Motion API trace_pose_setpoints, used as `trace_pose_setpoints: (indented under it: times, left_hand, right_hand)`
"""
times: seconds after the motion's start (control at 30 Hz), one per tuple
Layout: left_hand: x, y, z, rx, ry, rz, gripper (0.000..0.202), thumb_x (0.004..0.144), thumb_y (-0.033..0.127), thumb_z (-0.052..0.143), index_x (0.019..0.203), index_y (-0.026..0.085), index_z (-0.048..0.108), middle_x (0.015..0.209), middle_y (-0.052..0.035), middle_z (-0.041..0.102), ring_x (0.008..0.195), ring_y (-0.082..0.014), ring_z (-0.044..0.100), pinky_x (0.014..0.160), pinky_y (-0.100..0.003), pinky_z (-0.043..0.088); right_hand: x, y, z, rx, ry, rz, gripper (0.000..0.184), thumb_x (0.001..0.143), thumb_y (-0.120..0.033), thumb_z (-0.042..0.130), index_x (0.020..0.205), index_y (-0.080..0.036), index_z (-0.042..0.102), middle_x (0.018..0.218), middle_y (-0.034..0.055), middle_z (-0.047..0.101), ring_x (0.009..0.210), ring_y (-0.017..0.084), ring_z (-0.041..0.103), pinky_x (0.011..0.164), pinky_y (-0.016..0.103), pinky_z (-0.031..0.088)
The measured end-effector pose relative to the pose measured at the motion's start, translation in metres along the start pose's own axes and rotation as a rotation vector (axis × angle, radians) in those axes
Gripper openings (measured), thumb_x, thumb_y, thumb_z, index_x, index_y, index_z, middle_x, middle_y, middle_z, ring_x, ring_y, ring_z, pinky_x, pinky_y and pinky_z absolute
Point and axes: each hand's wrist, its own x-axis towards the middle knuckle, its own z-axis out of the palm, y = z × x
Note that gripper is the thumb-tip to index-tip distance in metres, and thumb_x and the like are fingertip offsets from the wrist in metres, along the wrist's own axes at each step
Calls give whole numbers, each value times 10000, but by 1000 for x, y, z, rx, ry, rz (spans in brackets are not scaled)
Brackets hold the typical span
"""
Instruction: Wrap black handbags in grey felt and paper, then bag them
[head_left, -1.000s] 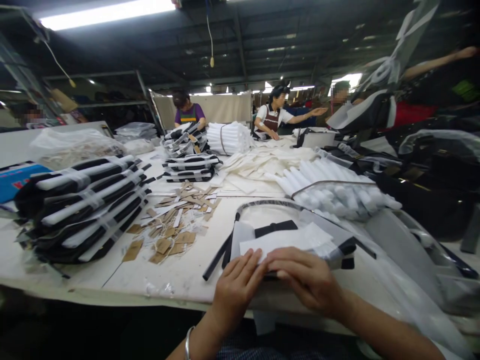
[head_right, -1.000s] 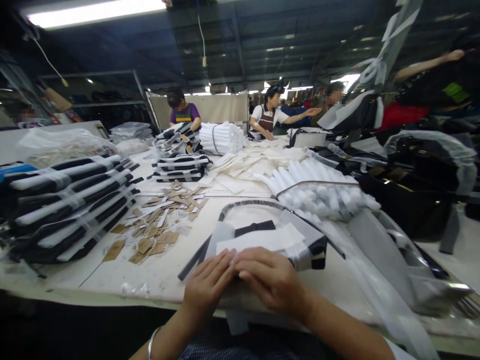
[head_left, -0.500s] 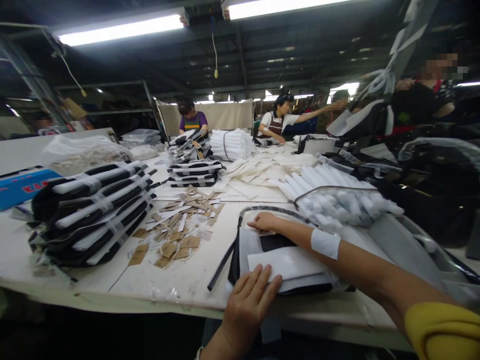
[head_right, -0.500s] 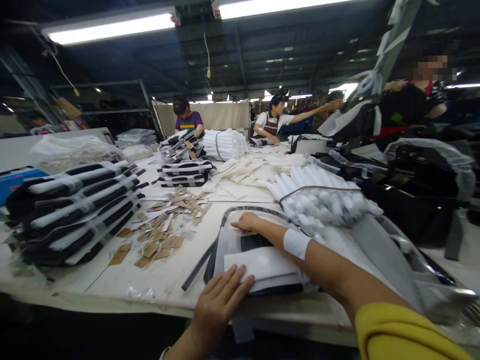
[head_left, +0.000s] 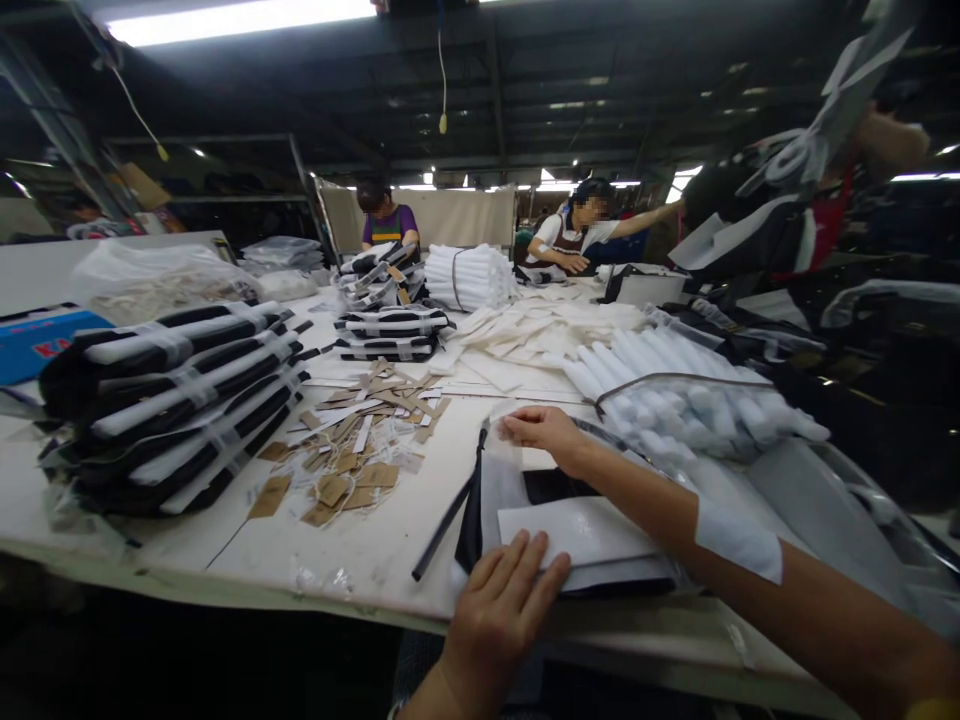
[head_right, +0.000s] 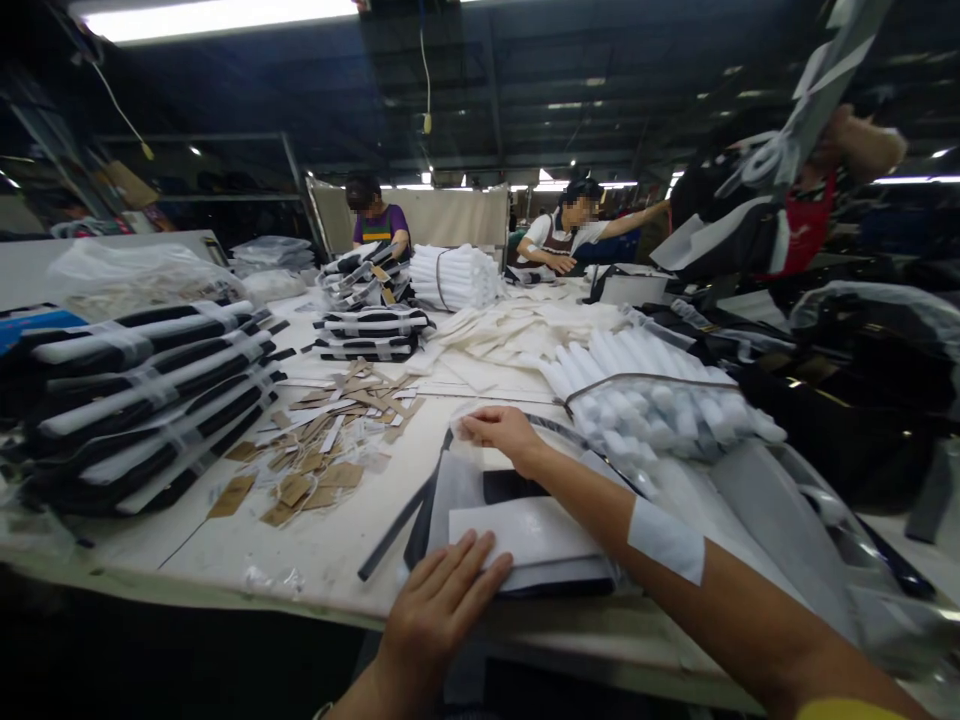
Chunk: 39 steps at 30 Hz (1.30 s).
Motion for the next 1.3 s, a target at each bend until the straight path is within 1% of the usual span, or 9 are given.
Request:
trace_pose_setpoints:
  times: [0.13, 0.23, 0.37, 0.47, 0.73, 0.83, 0.93, 1.17, 1.3]
  left_hand:
    - [4, -3, -6, -10, -58, 10, 354, 1024, 170, 439, 1334, 232, 598, 1303, -44, 665, 1189, -202, 634, 918, -306, 533]
    - [7, -6, -8, -44, -99, 4, 355, 1038, 183, 396, 1318, 233, 608, 1302, -33, 666, 1183, -194, 637, 902, -310, 550]
    - [12, -10, -12, -91, -143, 3, 351, 1040, 183, 381, 1300, 213, 615, 1271, -43, 683, 1163, -193, 646, 916, -326, 552]
    - [12, -11, -13, -128, -138, 7, 347, 1040, 171, 365, 1259, 183, 634, 1254, -56, 691, 1165, -193, 642, 905, -320, 549]
    - [10, -8, -12, -185, -88, -68, 357, 1053, 174, 318, 1210, 137, 637, 1149, -41, 735, 1015, -183, 690, 926, -334, 522]
    - [11, -9, -11, -202, -71, -75, 335, 1046, 176, 351, 1186, 144, 653, 1094, -27, 749, 991, -188, 690, 946, -340, 515]
    - [7, -9, -10, -219, -48, -70, 320, 1042, 179, 378, 1199, 157, 656, 1134, -24, 738, 1064, -186, 664, 1001, -338, 489]
    - [-11, -7, -5, -135, 41, -95, 340, 1028, 145, 405, 1263, 215, 641, 1146, -64, 718, 1124, -185, 634, 1030, -367, 466]
    - [-16, -10, -4, -202, 42, -99, 284, 1018, 132, 424, 1184, 156, 653, 1119, -93, 722, 1145, -181, 627, 1024, -358, 481]
  right_hand:
    - [-22, -15, 7, -9, -37, -101, 367, 735, -478, 760, 897, -151, 719, 941, 69, 761, 933, 211, 690, 924, 359, 504]
    - [-47, -18, 10, -204, -65, -261, 248, 822, -406, 705, 899, -171, 723, 908, 42, 751, 892, 202, 686, 881, 339, 517]
    - [-82, -7, 11, -483, -118, -447, 112, 901, -258, 633, 945, -209, 723, 964, 27, 754, 922, 179, 693, 884, 294, 520]
    - [-101, 6, 11, -547, -181, -551, 153, 931, -183, 577, 1008, -215, 706, 1023, 28, 752, 947, 158, 700, 874, 257, 535]
    - [-116, 24, 6, -609, -211, -767, 186, 942, -131, 567, 1074, -206, 673, 1057, 37, 754, 1021, 142, 698, 930, 233, 539]
    - [-117, 22, 8, -606, -221, -795, 184, 934, -127, 579, 1076, -196, 673, 1042, 43, 757, 1013, 145, 700, 931, 238, 547]
    - [-121, 19, 10, -615, -229, -807, 195, 929, -112, 578, 1084, -184, 672, 1050, 57, 750, 1021, 147, 693, 935, 243, 551]
    - [-142, 24, 11, -610, -78, -726, 178, 926, -96, 572, 1028, -193, 680, 1062, 70, 717, 999, 147, 679, 898, 253, 571]
    - [-147, 29, 9, -603, -74, -739, 174, 919, -89, 579, 1012, -199, 677, 1040, 64, 723, 985, 147, 683, 899, 259, 572]
